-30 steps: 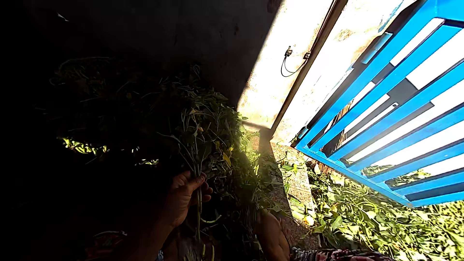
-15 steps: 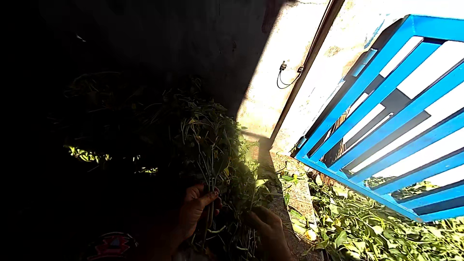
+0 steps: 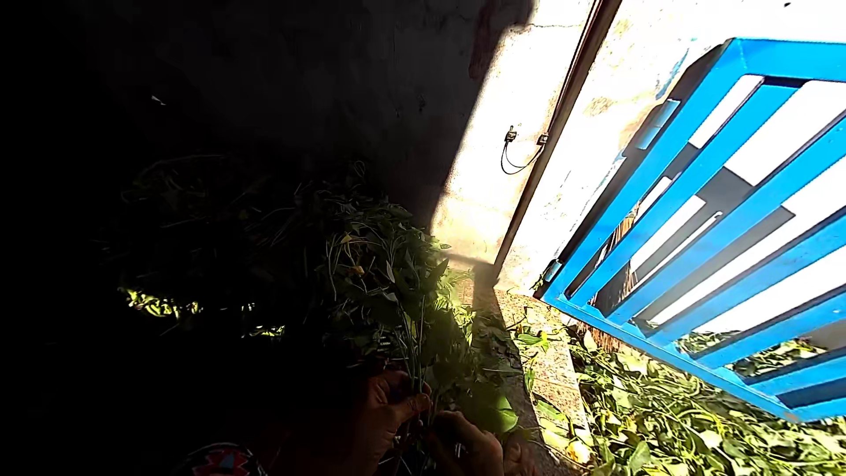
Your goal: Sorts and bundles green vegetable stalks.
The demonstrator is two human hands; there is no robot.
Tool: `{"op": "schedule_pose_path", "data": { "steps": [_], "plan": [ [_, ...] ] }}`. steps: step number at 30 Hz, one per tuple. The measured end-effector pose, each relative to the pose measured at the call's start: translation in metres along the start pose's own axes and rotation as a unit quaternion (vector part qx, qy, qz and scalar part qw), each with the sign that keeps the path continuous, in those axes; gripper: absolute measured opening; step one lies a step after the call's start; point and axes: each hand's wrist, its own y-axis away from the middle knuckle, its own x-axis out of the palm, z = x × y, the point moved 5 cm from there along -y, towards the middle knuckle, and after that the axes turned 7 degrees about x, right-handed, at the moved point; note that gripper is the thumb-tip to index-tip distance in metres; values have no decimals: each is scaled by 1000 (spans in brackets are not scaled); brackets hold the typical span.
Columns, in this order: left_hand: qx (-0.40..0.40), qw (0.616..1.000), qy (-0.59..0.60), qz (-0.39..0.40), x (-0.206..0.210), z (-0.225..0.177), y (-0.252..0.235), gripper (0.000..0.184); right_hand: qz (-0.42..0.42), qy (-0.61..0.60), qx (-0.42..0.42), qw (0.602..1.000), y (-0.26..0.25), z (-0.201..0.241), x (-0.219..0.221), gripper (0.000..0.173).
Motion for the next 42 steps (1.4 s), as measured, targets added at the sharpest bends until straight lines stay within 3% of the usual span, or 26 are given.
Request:
{"op": "schedule_pose_path", "data": {
  "steps": [2, 6, 11, 15, 17, 18, 19, 21, 23, 25, 28, 30, 32, 35, 38, 40, 42],
  "plan": [
    [5, 1000, -23, 12, 0, 4, 1, 9, -25, 12, -8, 1000, 1, 3, -2, 17],
    [3, 997, -67, 49, 2, 7, 4, 8, -55, -79, -4, 995, -1, 4, -6, 14],
    [-11, 998, -38, 50, 4, 10, 9, 9, -68, -151, 96, 981, 0, -2, -6, 16],
    [-10, 1000, -20, 3, -3, 8, 8, 10, -45, -155, 171, 972, -12, -19, -17, 13],
    [-12, 1000, 0, -27, -9, 5, 8, 10, -140, -150, 220, 954, -25, -46, -46, 9],
    [-14, 999, 10, -41, -11, 3, 8, 10, -247, -141, 232, 930, -29, -60, -68, 9],
    [-13, 998, 15, -57, -14, 0, 8, 9, -352, -100, 231, 901, -30, -70, -93, 18],
    [-1, 996, 17, -82, -20, -7, 9, 9, -411, 4, 249, 877, -30, -86, -131, 60],
    [3, 995, 11, -99, -24, -11, 11, 8, -382, 96, 321, 861, -27, -102, -133, 62],
    [11, 995, 9, -102, -27, -12, 11, 9, -285, 102, 374, 877, -25, -139, -111, 57],
    [11, 995, 1, -97, -29, -11, 11, 9, -37, 135, 426, 894, -8, -214, -46, 36],
    [1, 995, -1, -96, -31, -9, 10, 10, 140, 180, 458, 860, 15, -246, -4, 31],
    [-15, 995, 5, -94, -32, -8, 8, 10, 228, 249, 470, 816, 37, -257, 19, 38],
    [-32, 995, 17, -90, -32, -10, 7, 10, 211, 245, 469, 822, 49, -271, 29, 41],
    [-35, 995, 23, -92, -31, -12, 6, 10, 161, 142, 474, 854, 43, -274, 28, 34],
    [-33, 994, 26, -98, -30, -12, 6, 10, 79, 83, 463, 879, 33, -242, 23, 28],
    [-34, 993, 28, -106, -31, -14, 4, 10, -28, 23, 383, 923, 19, -196, 20, 24]
  ]
}}
